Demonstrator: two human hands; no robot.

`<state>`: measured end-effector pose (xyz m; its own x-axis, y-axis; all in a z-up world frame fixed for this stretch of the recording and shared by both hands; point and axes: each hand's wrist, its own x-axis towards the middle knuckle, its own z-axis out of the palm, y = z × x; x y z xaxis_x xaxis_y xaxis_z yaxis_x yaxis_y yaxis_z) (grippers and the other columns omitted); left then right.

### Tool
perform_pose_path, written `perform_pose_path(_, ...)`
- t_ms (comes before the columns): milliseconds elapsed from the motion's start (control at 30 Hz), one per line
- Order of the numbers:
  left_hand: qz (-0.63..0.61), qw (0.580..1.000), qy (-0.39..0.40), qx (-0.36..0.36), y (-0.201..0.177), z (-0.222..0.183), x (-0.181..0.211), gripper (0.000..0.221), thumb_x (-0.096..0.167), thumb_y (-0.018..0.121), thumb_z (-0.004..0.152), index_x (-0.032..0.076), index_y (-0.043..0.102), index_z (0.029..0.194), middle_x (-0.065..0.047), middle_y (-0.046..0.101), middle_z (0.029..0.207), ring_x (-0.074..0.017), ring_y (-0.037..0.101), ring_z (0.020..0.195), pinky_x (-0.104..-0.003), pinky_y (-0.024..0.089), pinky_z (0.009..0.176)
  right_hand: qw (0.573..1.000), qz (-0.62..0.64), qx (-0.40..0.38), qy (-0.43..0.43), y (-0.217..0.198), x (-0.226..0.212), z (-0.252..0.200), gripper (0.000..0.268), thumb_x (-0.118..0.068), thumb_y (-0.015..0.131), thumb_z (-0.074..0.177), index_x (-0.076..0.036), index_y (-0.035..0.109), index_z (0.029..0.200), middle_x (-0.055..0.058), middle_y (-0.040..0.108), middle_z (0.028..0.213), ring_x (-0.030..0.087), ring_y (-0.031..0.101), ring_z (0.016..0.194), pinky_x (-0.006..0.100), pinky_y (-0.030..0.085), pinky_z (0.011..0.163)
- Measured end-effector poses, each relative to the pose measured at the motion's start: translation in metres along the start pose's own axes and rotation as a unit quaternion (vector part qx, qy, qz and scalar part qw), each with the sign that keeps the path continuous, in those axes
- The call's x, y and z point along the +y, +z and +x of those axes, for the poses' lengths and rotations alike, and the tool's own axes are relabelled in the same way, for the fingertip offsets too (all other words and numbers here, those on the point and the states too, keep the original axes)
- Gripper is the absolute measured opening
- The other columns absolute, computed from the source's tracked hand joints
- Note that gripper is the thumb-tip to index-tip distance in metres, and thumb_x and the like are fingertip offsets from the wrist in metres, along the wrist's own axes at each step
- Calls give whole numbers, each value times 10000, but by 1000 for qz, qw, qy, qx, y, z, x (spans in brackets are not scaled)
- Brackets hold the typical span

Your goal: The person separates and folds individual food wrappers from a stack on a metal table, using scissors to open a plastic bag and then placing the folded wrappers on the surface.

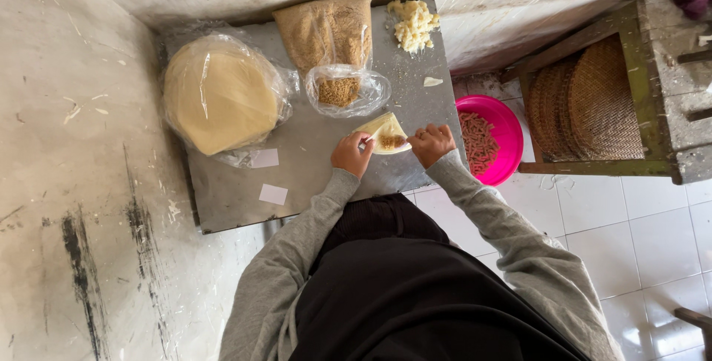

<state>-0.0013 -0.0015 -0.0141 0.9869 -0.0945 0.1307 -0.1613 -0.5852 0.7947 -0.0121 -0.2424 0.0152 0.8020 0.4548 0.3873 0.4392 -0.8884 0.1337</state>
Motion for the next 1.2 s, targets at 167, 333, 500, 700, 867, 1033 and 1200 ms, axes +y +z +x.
perform_pose_path(167, -2, 1000, -1, -7, -3, 1, 2, 161, 289, 719, 909, 145, 716, 980, 12, 742, 901, -242, 673, 872, -387, 531, 749, 1000, 6, -6, 13, -6, 13, -10, 103, -100, 816, 881, -160, 793, 800, -24, 709, 716, 147, 596, 644, 344, 456, 661)
perform_pose_path(333, -1, 1000, -4, -19, -6, 2, 4, 163, 294, 713, 916, 145, 715, 983, 13, 739, 899, -236, 676, 877, -386, 533, 752, 996, 68, -29, 44, -29, 13, -8, 68, -124, 808, 799, -150, 800, 862, -26, 714, 748, 173, 621, 699, 367, 452, 697)
perform_pose_path(500, 3, 1000, -3, -26, -7, 2, 5, 176, 306, 714, 915, 142, 711, 979, 9, 736, 902, -235, 675, 877, -387, 532, 753, 996, 83, -8, 33, -28, 1, 3, 68, -131, 795, 821, -157, 797, 884, -32, 706, 757, 166, 623, 728, 370, 461, 746)
perform_pose_path(700, 13, 1000, -11, -25, -6, 2, 3, 186, 318, 706, 913, 147, 713, 986, 18, 742, 906, -225, 680, 878, -386, 534, 748, 996, 71, -27, 42, -27, 7, -3, 58, -135, 804, 814, -160, 800, 867, -35, 716, 761, 164, 626, 726, 369, 453, 736)
perform_pose_path(867, 11, 1000, 4, -24, -5, 1, -1, 239, 355, 720, 909, 134, 711, 1000, 4, 744, 924, -231, 684, 887, -385, 538, 765, 981, 166, -8, 101, -29, 10, 1, 71, -215, 821, 864, -169, 799, 912, -27, 722, 810, 170, 635, 778, 376, 445, 750)
perform_pose_path(1033, 11, 999, 18, -24, -6, 0, -6, 232, 333, 719, 896, 131, 713, 1010, -5, 741, 938, -244, 681, 895, -395, 538, 772, 965, 203, -13, 163, -1, -4, 41, 114, -244, 780, 935, -169, 801, 1018, -20, 742, 911, 185, 647, 847, 388, 456, 769)
perform_pose_path(1200, -10, 999, 44, 5, -5, -5, -3, 174, 276, 731, 879, 145, 712, 992, -7, 729, 925, -263, 675, 889, -404, 541, 780, 969, 190, -62, 145, 77, -24, 98, 194, -217, 677, 975, -185, 743, 1155, 38, 741, 1045, 224, 665, 964, 406, 502, 868)
